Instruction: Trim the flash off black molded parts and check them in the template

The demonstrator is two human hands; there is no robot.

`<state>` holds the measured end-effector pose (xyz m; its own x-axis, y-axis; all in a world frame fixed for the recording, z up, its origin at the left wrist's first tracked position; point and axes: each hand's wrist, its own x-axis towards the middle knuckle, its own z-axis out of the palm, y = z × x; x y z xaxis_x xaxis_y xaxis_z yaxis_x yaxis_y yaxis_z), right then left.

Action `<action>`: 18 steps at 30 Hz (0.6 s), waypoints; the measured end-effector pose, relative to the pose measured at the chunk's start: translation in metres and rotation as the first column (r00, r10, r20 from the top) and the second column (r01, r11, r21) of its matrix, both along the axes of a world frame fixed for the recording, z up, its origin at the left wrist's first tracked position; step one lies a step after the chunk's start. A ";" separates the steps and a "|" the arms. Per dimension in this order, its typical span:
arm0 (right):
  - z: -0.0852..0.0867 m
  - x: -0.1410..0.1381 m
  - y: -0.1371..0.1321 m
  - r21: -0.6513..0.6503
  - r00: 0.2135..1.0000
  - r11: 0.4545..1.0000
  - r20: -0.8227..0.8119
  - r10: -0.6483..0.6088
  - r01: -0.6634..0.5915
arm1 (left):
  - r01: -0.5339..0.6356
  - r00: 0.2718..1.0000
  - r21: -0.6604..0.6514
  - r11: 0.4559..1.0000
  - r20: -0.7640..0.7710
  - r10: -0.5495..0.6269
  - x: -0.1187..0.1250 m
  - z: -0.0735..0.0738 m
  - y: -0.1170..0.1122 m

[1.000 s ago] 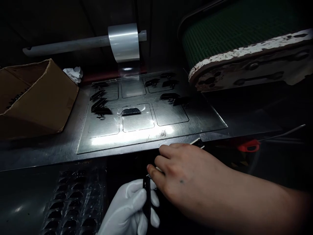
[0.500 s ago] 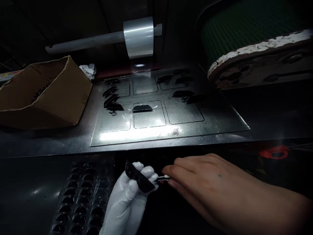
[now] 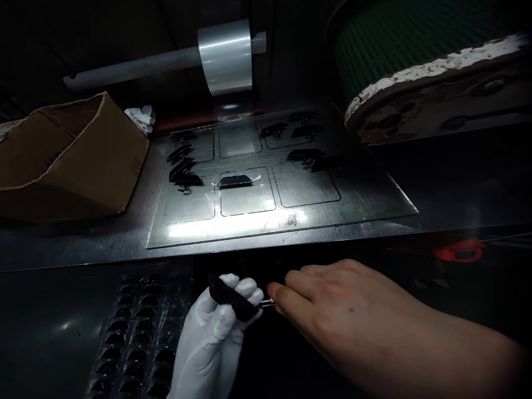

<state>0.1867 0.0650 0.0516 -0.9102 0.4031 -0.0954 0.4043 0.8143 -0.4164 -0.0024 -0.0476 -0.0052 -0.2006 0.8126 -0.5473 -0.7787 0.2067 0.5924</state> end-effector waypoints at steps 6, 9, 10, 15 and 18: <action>0.000 0.001 -0.003 0.052 1.000 0.999 0.018 -0.001 0.000 | -0.053 0.998 -0.021 0.998 -0.045 0.052 0.005 0.001 0.000; 0.000 0.002 -0.008 0.103 0.999 0.994 -0.024 -0.030 0.033 | -0.105 0.987 -0.010 0.994 -0.124 0.103 0.008 0.002 0.002; 0.000 0.001 -0.009 0.112 0.998 0.993 -0.040 -0.038 0.042 | -0.116 0.981 -0.011 0.993 -0.160 0.113 0.009 0.002 0.003; 0.005 -0.005 -0.014 0.123 0.999 0.991 0.007 -0.049 0.048 | -0.136 0.939 -0.078 0.988 -0.327 0.104 0.009 -0.004 0.003; 0.001 0.002 -0.008 0.039 0.995 0.994 -0.005 -0.099 0.099 | -0.134 0.941 -0.148 0.980 -0.330 0.078 0.004 -0.013 -0.001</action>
<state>0.1889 0.0575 0.0526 -0.8657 0.4949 -0.0753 0.4829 0.7861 -0.3858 0.0011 -0.0483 -0.0185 -0.4681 0.6800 -0.5644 -0.5752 0.2504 0.7787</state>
